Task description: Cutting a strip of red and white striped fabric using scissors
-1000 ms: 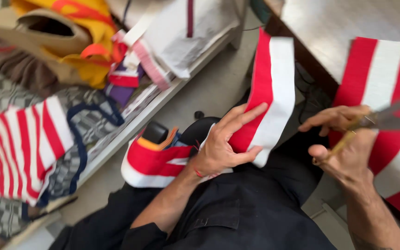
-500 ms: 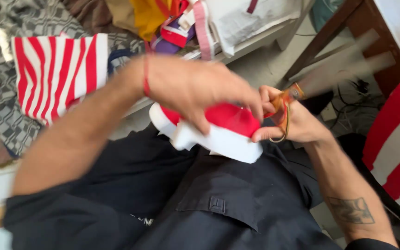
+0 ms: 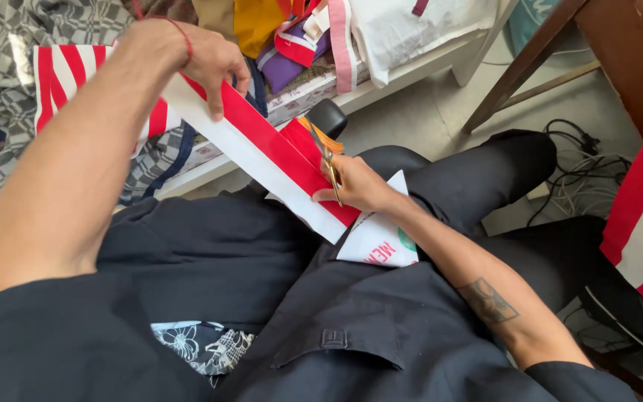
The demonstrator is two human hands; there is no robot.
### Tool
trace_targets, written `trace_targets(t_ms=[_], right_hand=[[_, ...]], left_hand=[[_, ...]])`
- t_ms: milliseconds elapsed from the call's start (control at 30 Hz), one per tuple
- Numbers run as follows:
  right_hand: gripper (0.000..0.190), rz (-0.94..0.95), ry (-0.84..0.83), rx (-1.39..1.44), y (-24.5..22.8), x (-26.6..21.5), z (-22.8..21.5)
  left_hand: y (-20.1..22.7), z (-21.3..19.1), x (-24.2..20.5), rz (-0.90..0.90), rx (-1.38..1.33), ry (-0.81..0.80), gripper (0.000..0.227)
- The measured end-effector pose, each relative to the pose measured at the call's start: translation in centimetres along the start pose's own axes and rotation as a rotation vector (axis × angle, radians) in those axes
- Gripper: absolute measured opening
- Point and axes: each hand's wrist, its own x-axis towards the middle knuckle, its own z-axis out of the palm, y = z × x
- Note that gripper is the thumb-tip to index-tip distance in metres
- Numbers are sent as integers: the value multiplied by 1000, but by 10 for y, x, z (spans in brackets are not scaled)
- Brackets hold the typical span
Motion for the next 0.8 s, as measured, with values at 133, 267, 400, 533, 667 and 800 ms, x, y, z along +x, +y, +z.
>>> trace_targets(t_ms=[133, 267, 400, 533, 667, 800], right_hand=[[76, 280, -37, -123, 4, -4, 13], [66, 262, 10, -228, 21, -6, 20], [62, 260, 27, -433, 54, -3, 33], [62, 318, 93, -460, 16, -28, 8], [62, 349, 273, -249, 22, -48, -26], [59, 254, 580, 84, 72, -52, -45]], left_hand=[[2, 8, 31, -27, 51, 34, 60], [2, 21, 54, 27, -55, 144, 83], [43, 21, 13, -29, -109, 17, 111], [71, 76, 24, -49, -259, -122, 158], [106, 116, 23, 28, -135, 147, 178], [118, 147, 34, 44, -125, 473, 155]])
